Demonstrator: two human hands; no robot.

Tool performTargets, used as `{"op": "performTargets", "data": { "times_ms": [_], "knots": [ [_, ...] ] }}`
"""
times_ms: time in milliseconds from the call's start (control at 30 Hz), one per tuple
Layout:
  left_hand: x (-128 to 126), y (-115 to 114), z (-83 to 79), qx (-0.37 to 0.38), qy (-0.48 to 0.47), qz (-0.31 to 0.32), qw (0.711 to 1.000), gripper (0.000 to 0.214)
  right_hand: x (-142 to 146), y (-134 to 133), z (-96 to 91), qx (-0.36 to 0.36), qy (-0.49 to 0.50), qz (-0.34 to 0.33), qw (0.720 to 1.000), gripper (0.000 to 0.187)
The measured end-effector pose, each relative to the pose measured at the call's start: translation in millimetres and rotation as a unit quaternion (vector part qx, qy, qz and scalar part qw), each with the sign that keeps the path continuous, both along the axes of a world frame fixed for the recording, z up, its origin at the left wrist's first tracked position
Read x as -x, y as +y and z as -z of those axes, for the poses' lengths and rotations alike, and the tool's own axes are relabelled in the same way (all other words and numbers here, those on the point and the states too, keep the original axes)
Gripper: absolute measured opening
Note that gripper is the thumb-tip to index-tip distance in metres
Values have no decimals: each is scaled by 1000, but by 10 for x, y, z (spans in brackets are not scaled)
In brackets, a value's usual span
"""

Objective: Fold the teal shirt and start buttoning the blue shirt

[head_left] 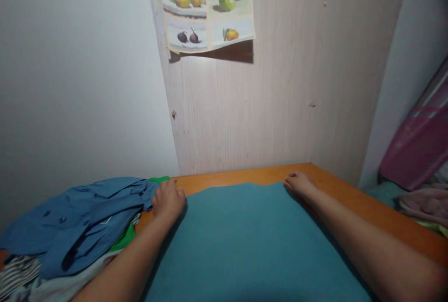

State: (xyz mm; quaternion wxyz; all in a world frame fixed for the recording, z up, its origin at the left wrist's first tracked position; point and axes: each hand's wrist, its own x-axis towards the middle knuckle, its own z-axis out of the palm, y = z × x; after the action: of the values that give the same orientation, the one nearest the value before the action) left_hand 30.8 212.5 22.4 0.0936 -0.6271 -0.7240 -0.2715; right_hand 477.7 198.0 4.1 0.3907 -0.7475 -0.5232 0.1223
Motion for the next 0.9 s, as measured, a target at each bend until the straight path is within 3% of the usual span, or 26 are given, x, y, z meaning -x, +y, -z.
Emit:
{"op": "performTargets", "data": {
  "times_ms": [67, 167, 233, 367, 467, 633, 900],
  "knots": [
    [-249, -84, -8, 1, 27, 132, 991, 40, 119, 2, -68, -11, -33, -18, 999, 21],
    [-605, -175, 39, 17, 49, 232, 971, 38, 434, -16, -177, -23, -72, -78, 994, 27],
    [-786, -218, 89, 30, 81, 295, 952, 43, 700, -62, -231, -37, -141, -167, 975, 37],
    [-946, -263, 181, 91, 137, 300, 940, 54, 1165, -166, -227, -22, -224, -284, 932, 48],
    [-941, -265, 236, 127, 155, 293, 935, 64, 1328, -170, -111, 16, -265, -311, 913, 60],
    [-920, -260, 288, 170, 148, 285, 932, 77, 1318, -122, 107, 78, -260, -328, 905, 82],
    [-931, -229, 296, 211, 119, 275, 930, 81, 1296, -145, 152, 95, -261, -328, 903, 87]
  ]
}}
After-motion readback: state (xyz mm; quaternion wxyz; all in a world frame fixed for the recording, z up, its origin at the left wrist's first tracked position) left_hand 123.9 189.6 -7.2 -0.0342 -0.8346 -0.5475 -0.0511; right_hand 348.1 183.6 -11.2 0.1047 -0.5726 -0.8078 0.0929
